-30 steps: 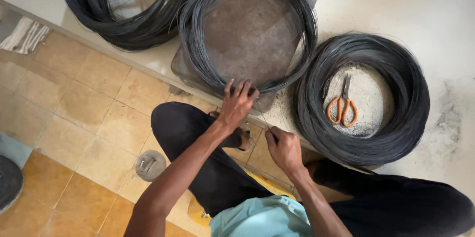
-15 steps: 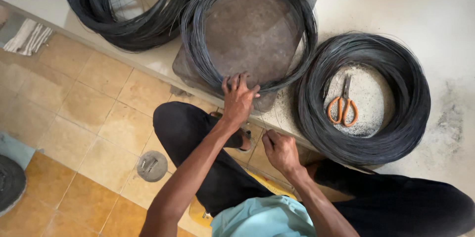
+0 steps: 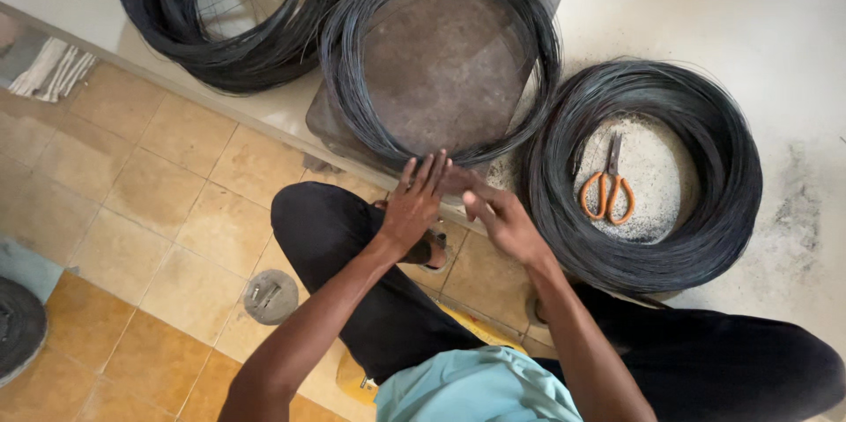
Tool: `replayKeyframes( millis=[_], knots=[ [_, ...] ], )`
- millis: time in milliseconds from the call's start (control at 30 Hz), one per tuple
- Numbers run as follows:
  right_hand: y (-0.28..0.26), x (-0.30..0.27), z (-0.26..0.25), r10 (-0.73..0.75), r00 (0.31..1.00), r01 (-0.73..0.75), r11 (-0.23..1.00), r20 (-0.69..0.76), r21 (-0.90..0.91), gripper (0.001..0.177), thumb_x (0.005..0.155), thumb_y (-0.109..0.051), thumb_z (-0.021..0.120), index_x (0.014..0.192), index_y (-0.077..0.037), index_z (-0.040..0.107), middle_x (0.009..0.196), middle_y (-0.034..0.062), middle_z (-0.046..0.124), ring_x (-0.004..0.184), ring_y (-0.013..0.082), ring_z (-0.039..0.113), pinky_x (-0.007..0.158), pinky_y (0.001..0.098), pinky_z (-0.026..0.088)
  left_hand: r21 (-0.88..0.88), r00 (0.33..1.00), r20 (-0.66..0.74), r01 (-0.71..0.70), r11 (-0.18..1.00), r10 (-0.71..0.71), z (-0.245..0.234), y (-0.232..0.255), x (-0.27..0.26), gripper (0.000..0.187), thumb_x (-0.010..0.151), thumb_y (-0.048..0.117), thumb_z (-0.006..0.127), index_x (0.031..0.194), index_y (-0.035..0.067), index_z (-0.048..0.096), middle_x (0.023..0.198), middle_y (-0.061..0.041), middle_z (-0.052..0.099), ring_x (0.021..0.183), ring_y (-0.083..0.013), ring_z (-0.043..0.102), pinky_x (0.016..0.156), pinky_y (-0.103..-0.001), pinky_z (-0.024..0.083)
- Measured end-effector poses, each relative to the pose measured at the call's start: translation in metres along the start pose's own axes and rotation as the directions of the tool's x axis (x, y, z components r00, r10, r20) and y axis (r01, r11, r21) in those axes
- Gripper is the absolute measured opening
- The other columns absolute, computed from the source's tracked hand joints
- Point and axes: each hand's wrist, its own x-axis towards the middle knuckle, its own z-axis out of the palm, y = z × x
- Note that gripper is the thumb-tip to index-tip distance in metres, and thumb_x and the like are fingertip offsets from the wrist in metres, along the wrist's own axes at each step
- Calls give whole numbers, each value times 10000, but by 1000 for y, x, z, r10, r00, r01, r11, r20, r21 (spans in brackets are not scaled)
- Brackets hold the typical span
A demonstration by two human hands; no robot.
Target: The person sits on the floor and coils a long piece of black wire by hand into a circular bundle. They repeatedly wrap the wire around their fingers to form loops and then place the coiled wire onto a larger pile on the floor.
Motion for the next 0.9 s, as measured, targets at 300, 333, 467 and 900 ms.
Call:
replayKeyframes(
  millis=[300, 333, 467, 900],
  knots=[
    [-34, -10, 51, 265, 940, -314, 917, -213, -244, 406, 1051, -314, 474, 753, -50, 557, 594, 93, 486, 588, 171, 443, 548, 346, 385, -106, 933, -268, -276, 955, 240, 57, 11, 12, 445, 966, 403, 541, 994, -1, 727, 1102, -165, 670, 1141, -323, 582, 1151, -523, 365],
    [-32, -11, 50, 271, 939, -319, 916, -214, -241, 406, 1051, -314, 474, 753, -50, 557, 594, 93, 486, 588, 171, 443, 548, 346, 385, -110, 934, -264, -278, 954, 242, 64, 13, 8, 445, 966, 403, 541, 994, -1, 727, 1102, -165, 670, 1141, -323, 582, 1151, -523, 365],
    [-33, -13, 49, 223, 953, -280, 906, -205, -319, 386, 1052, -269, 486, 745, -42, 545, 624, 136, 499, 594, 243, 499, 557, 345, 417, -50, 946, -215, -259, 965, 243, 68, 13, 4, 385, 881, 386, 566, 1055, 74, 710, 1216, -126, 639, 1268, -292, 519, 1110, -526, 336],
    [-32, -15, 37, 121, 982, -169, 913, -147, -372, 352, 1041, -235, 500, 766, -19, 539, 698, 188, 529, 700, 389, 616, 629, 382, 490, -88, 946, -280, -192, 977, 161, 37, 1, 15, 250, 917, 140, 566, 1104, 37, 697, 1167, -122, 662, 1292, -276, 524, 1086, -468, 318]
  ],
)
